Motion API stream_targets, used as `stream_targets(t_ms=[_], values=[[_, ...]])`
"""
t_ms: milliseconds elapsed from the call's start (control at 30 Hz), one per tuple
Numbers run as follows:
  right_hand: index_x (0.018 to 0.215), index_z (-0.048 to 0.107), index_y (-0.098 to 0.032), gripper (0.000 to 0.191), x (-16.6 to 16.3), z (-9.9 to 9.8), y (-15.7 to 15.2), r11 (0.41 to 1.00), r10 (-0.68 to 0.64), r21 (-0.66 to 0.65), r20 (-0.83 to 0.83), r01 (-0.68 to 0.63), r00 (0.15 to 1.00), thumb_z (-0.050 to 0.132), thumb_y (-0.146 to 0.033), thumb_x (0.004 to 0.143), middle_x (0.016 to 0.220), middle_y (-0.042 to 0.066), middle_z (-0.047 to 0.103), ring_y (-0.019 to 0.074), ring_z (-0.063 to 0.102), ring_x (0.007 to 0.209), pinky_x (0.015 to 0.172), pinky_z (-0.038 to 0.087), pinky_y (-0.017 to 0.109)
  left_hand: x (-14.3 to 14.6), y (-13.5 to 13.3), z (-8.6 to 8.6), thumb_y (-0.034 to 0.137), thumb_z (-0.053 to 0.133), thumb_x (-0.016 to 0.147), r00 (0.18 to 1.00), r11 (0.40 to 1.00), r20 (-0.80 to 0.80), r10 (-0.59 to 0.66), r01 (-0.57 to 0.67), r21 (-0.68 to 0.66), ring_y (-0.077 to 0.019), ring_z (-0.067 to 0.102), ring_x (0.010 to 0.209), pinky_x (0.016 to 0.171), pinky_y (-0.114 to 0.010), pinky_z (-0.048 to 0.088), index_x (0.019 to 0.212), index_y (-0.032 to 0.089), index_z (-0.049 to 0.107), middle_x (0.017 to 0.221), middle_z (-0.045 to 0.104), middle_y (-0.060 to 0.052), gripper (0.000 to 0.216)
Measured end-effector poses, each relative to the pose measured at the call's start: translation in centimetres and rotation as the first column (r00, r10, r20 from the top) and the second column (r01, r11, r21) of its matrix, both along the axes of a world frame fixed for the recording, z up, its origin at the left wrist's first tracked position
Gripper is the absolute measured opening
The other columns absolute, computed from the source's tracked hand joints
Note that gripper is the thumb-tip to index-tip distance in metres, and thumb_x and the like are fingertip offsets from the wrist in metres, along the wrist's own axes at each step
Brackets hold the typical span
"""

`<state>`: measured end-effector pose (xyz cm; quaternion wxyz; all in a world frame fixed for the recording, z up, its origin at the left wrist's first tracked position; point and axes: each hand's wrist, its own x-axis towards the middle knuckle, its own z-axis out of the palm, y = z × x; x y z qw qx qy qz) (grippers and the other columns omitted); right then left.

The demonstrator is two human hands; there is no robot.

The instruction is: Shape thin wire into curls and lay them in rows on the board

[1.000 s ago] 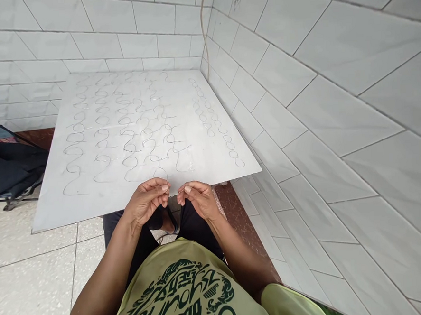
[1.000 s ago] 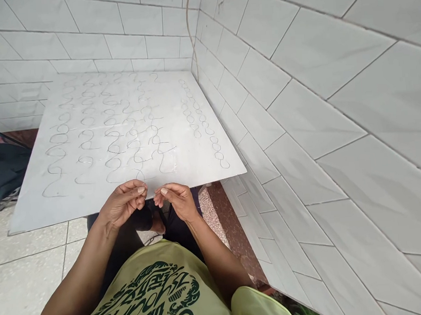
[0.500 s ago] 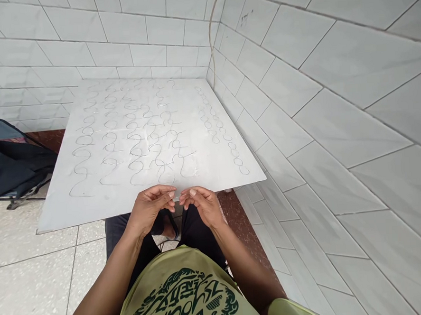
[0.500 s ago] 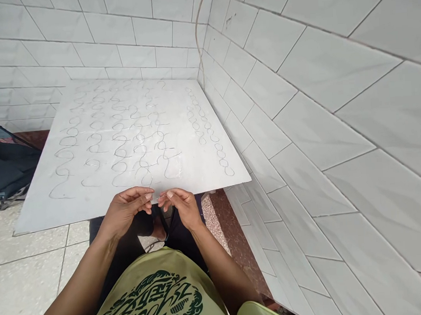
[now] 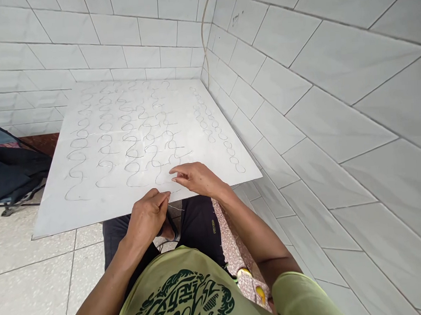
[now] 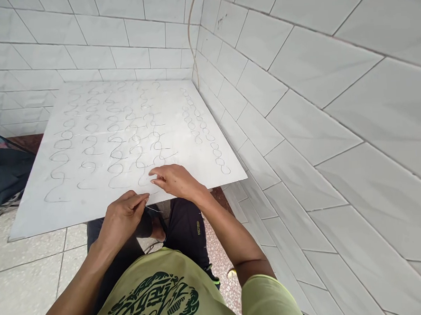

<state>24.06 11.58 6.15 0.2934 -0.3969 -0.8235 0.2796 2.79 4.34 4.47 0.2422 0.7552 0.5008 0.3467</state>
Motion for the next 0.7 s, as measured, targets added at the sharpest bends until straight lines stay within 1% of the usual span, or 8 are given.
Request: stream_targets(t_ms=[67,167,300,400,467,567,633,700], values=[[0.100,0.076,-0.022,0.015,-0.2,-0.4,0.3,0.999,0.026,0.036,0.003,-0.026,1.000,0.062,-0.027,0.100,0.081,0.003,0.072,0.0185,0.061,0.076,0.074,0.042,0.031,-0.1,0.0,-0.2,0.022,0.063,0.093,0.998,1.000,0.066,0.016,-0.015,-0.016,-0.0174,0.054,0.065,0.067,-0.028,0.039,0.097,0.026,0.082,0.074,0.062,-0.003,0.020],[0.091,0.076,-0.022,0.024,-0.3,-1.2,0.2,0.999,0.027,0.038,-0.082,-0.024,0.996,0.058,-0.033,0.103,0.078,0.003,0.070,0.0190,0.060,0.075,0.074,0.043,0.031,-0.1,-0.2,-0.3,0.020,0.068,0.090,0.976,0.997,0.214,0.044,-0.031,-0.065,-0.0187,0.055,0.066,0.068,-0.029,0.040,0.095,0.027,0.083,0.074,0.064,-0.003,0.018],[0.095,0.078,-0.024,0.028,-0.1,-2.2,-0.1,0.999,0.030,0.017,-0.201,-0.027,0.979,0.059,-0.044,0.102,0.083,0.005,0.072,0.0216,0.063,0.080,0.077,0.046,0.033,-0.1,-0.7,-0.1,0.018,0.068,0.089,0.962,0.991,0.257,0.092,-0.063,-0.118,-0.0186,0.057,0.065,0.065,-0.029,0.040,0.094,0.028,0.084,0.071,0.064,-0.002,0.020],[0.099,0.078,-0.025,0.032,-0.2,-2.4,-0.1,0.999,0.041,0.016,-0.220,-0.039,0.975,0.057,-0.048,0.102,0.087,0.006,0.074,0.0228,0.064,0.082,0.077,0.048,0.034,-0.1,-0.9,0.1,0.018,0.071,0.086,0.926,0.982,0.353,0.137,-0.080,-0.173,-0.0180,0.056,0.063,0.060,-0.028,0.041,0.092,0.027,0.084,0.069,0.063,-0.001,0.017],[0.102,0.079,-0.024,0.034,-0.3,-2.3,0.0,1.000,0.028,0.006,-0.211,-0.027,0.977,0.054,-0.047,0.104,0.086,0.005,0.074,0.0212,0.064,0.079,0.076,0.049,0.034,-0.1,-1.0,0.2,0.019,0.074,0.084,0.900,0.975,0.407,0.159,-0.078,-0.209,-0.0173,0.055,0.062,0.058,-0.027,0.041,0.091,0.027,0.084,0.070,0.063,0.000,0.015],[0.111,0.077,-0.023,0.033,-0.4,-1.8,0.0,0.998,-0.036,-0.064,-0.222,0.023,0.974,0.057,-0.047,0.102,0.083,0.003,0.072,0.0183,0.064,0.074,0.072,0.048,0.031,-0.1,-1.0,0.3,0.021,0.075,0.084,0.896,0.973,0.408,0.176,-0.097,-0.207,-0.0170,0.056,0.062,0.059,-0.027,0.043,0.093,0.027,0.084,0.070,0.063,-0.001,0.014],[0.117,0.075,-0.021,0.036,-0.2,-1.6,-0.3,0.987,-0.111,-0.140,-0.292,0.073,0.950,0.059,-0.050,0.101,0.083,0.003,0.071,0.0176,0.064,0.074,0.072,0.048,0.031,-0.2,-1.0,0.4,0.022,0.073,0.086,0.912,0.976,0.361,0.195,-0.143,-0.164,-0.0176,0.057,0.065,0.062,-0.027,0.043,0.095,0.027,0.084,0.072,0.064,-0.001,0.015],[0.114,0.075,-0.020,0.040,-0.1,-1.8,-0.9,0.965,-0.195,-0.239,-0.394,0.105,0.898,0.057,-0.053,0.101,0.083,0.004,0.071,0.0170,0.064,0.073,0.069,0.050,0.030,-0.3,-0.8,0.4,0.023,0.073,0.087,0.919,0.975,0.329,0.218,-0.191,-0.112,-0.0184,0.058,0.068,0.064,-0.028,0.044,0.097,0.027,0.084,0.072,0.065,-0.001,0.016]])
